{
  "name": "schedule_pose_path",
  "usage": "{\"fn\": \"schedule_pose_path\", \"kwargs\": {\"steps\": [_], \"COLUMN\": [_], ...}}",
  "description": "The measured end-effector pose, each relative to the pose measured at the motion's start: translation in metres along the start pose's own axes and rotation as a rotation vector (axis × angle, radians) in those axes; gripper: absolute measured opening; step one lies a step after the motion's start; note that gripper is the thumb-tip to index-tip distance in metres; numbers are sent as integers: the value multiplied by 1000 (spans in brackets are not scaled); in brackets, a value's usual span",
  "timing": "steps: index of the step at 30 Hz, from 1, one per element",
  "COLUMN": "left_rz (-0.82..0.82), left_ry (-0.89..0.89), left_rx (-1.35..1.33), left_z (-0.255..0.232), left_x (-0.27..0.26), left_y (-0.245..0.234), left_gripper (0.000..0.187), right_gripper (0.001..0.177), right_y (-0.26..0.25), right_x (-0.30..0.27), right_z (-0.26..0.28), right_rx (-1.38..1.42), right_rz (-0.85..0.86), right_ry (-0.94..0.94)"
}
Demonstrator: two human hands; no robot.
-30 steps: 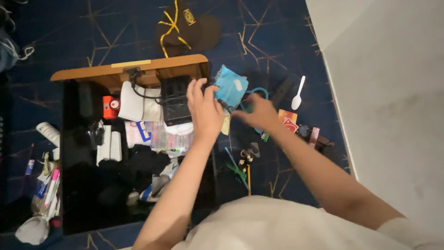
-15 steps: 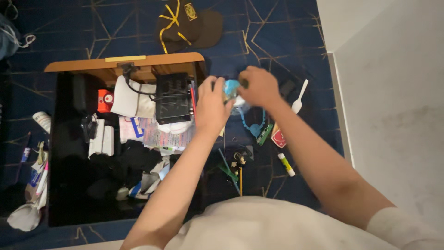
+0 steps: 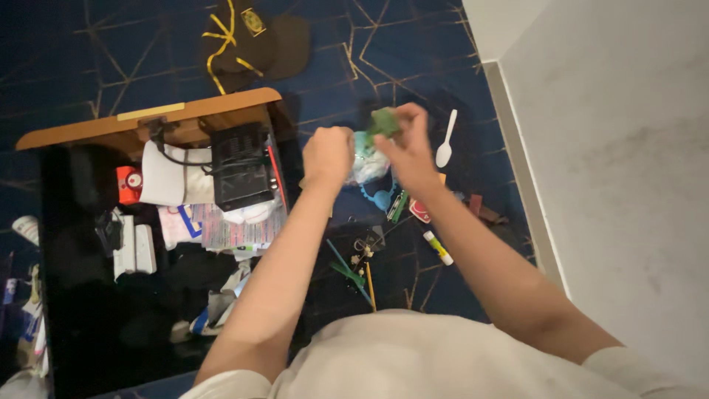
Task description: The person sorts through various items in and around a wooden drawer on a bed, including papers, packets, a remote, and small tools, by picking them up, moving them, and placing some back into the drawer.
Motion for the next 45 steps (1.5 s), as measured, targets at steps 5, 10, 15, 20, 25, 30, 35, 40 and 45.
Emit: {"fn": "schedule_pose_path", "kwargs": {"steps": [5, 10, 15, 20, 25, 30, 35, 40, 45], "left_rz": [6, -37, -71, -292, -397, -250, -283, -292, -151], "left_ry": [-29, -63, -18, -100, -211, -454, -324, -175, -442], "left_rx": [5, -18, -127, -318, -419, -311, -305, -203, -1035], "left_z": [6, 14, 9, 24, 71, 109, 69, 18, 1], "left_x": [8, 8, 9, 21, 35, 31, 10, -25, -49], "left_y": [-9, -17, -23, -28, 6, 30, 4, -20, -35], "left_gripper": [14, 10, 5, 9, 20, 43, 93, 83, 44], "right_gripper": [49, 36, 26, 22, 59, 60, 26, 19, 29], "right_y": [26, 41, 16, -88, -108, -122, -142, -83, 39], "right_x": [-13, -17, -4, 51, 32, 20, 27, -4, -60], "right_z": [4, 14, -16, -41, -92, -109, -78, -38, 14], "right_rx": [-574, -1343, -1315, -1154, -1519, -1470, -1222, 42, 15], "right_rz": [71, 183, 337, -272, 34, -74, -450, -569, -28], "right_ry": [-333, -641, -695, -359, 127, 150, -140, 251, 157]}}
Point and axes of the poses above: each hand's wrist, its own x-axis towards the middle knuckle, its own y-axis out of the palm, z = x × y, the point moved 7 cm from there along x, towards the middle knuckle, and after that the axes turned 10 degrees about -z, right-handed, at the moved point
